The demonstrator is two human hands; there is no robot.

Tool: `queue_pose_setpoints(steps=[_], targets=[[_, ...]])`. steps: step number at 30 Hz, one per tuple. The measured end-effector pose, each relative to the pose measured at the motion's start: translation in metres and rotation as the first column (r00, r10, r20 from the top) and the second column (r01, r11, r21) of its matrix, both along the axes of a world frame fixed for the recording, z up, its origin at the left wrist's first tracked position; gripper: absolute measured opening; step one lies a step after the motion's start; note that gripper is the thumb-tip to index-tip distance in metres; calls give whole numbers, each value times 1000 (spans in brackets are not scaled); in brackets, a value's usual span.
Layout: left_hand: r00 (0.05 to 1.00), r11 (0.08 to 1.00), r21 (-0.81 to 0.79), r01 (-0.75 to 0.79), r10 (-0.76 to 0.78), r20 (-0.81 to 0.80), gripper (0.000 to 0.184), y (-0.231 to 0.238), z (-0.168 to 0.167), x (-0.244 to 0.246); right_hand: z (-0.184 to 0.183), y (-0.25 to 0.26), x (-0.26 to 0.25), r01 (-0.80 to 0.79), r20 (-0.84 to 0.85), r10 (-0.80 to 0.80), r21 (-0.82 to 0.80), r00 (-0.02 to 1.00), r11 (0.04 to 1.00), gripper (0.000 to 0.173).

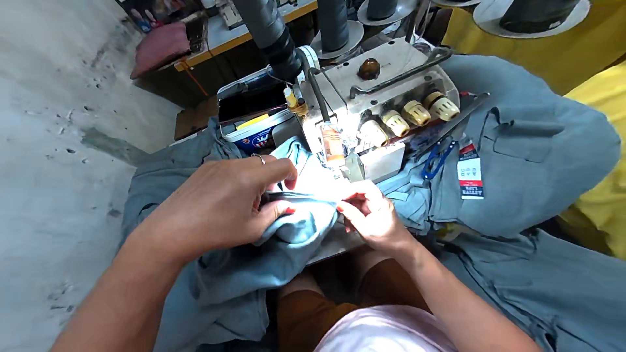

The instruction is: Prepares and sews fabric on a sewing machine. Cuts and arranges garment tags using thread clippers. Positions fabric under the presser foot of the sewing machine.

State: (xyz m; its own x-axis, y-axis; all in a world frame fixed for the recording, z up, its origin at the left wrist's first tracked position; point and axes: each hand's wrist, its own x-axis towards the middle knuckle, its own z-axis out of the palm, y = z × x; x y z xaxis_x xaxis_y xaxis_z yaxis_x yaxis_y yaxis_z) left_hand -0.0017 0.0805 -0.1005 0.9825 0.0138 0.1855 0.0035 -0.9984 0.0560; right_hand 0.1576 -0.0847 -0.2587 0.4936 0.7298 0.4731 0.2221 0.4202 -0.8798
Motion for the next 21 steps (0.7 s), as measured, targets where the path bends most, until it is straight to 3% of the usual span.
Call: queue_pose_setpoints(steps=[2, 6, 17, 21], targets=[[999, 999, -14, 34, -35, -16, 20, -3, -2, -1, -2, -1, -2, 13, 49, -15, 48, 999, 999, 9], [995, 995, 41, 87, -85, -48, 20, -12, -1, 1, 2, -6, -4, 27, 76, -23, -43, 997, 999, 9], [998, 978, 208, 10, 4, -64, 29, -22, -8, 2, 0, -14, 4, -133, 98, 131, 10, 987, 991, 8], [981, 997, 53, -60, 69, -181, 22, -47, 17, 12, 5, -15, 4, -99, 12, 100, -30, 995, 995, 7]])
